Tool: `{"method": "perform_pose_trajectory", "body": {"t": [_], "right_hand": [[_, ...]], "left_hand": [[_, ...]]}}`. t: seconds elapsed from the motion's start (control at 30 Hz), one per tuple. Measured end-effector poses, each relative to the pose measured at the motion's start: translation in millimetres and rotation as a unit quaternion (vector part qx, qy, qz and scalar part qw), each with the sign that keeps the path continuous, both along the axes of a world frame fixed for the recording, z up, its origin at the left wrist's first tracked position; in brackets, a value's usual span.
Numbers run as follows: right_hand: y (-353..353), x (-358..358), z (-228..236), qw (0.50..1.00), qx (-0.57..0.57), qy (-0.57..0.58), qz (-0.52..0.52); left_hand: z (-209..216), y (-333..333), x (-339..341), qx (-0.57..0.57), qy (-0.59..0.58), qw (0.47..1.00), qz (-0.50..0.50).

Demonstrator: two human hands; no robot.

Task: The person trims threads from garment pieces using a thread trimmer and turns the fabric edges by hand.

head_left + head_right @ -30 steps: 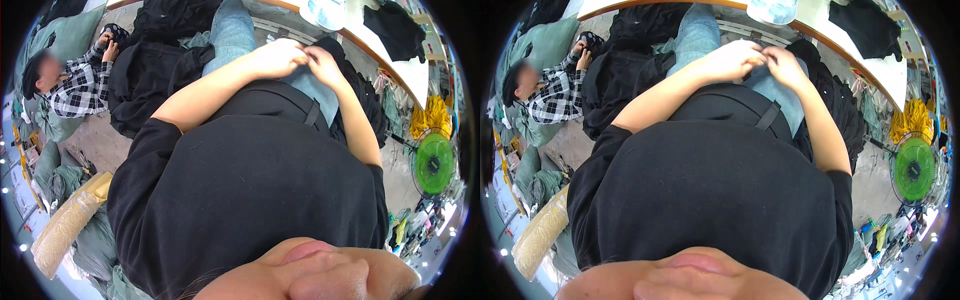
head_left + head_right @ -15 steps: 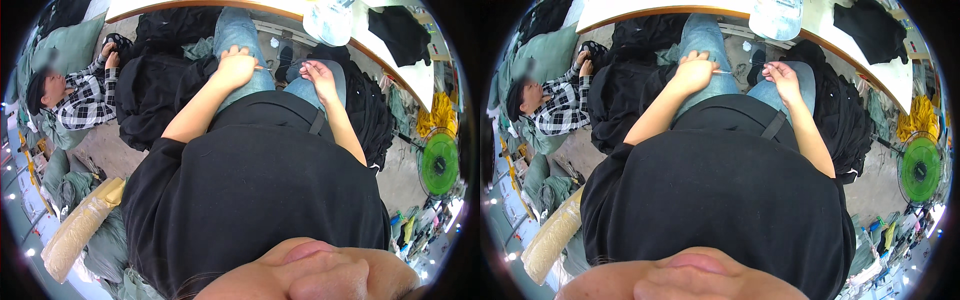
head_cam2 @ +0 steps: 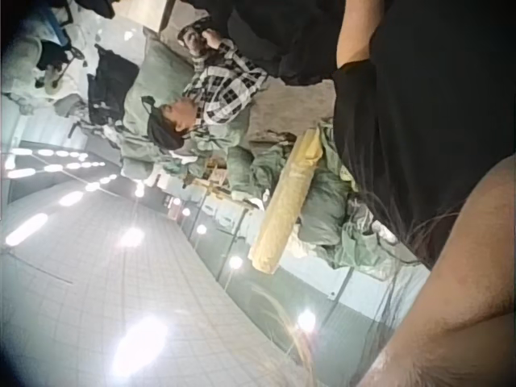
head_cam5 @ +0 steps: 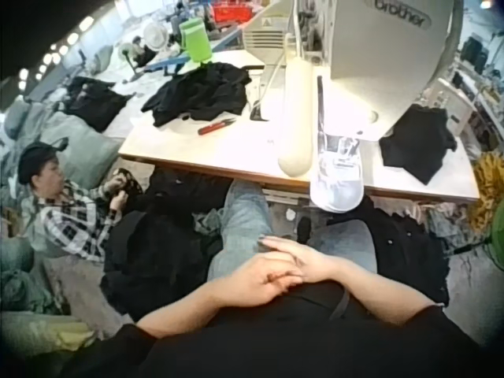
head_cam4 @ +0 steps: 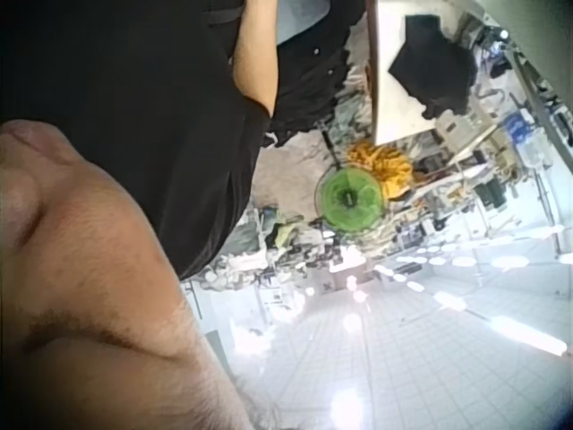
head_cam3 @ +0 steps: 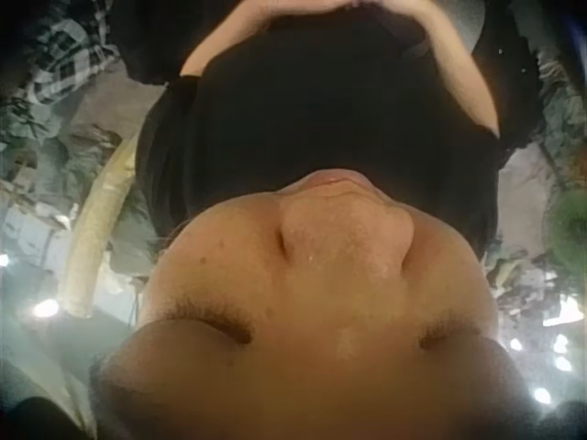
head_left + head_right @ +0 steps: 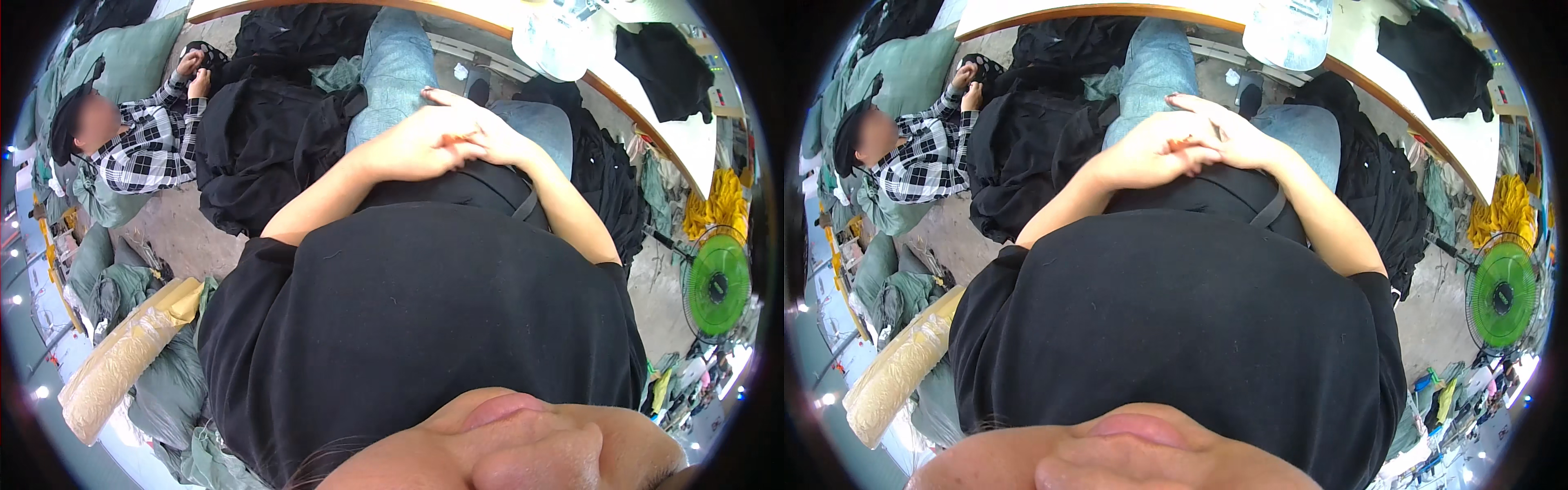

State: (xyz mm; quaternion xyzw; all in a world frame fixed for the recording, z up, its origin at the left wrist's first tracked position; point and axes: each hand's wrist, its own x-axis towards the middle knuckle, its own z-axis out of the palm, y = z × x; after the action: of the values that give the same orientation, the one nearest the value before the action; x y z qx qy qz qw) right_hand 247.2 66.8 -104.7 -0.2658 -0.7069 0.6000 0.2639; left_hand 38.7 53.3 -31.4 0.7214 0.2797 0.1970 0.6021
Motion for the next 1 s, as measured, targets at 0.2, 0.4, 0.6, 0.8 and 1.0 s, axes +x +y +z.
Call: {"method": "perform_pose_trajectory", "body": {"t": [0.2, 0.4, 0.6, 0.8, 1.0], "right_hand": [[20.5, 14.5, -102.5, 0.976, 0.184, -0.110, 0.031], [15.4, 5.1, -76.1, 0.946, -0.053, -0.312, -0.063], [32.5, 58.3, -32.1, 0.950, -0.293, -0.084, -0.062], [36.8, 110.5, -42.0, 0.820, -0.377, 0.207, -0.377], [15.8, 83.9, -12.5, 0.952, -0.198, -0.006, -0.233]], "left_hand": [[3.6, 16.5, 10.8, 0.155, -0.121, 0.977, -0.082], [-71.5, 74.2, -73.2, 0.301, 0.175, 0.908, 0.235], [-109.5, 52.3, -91.0, 0.225, 0.201, 0.938, 0.170], [-85.1, 39.2, -56.6, 0.292, 0.328, 0.893, 0.096], [-51.0, 35.6, -22.9, 0.279, 0.327, 0.899, -0.089]]}}
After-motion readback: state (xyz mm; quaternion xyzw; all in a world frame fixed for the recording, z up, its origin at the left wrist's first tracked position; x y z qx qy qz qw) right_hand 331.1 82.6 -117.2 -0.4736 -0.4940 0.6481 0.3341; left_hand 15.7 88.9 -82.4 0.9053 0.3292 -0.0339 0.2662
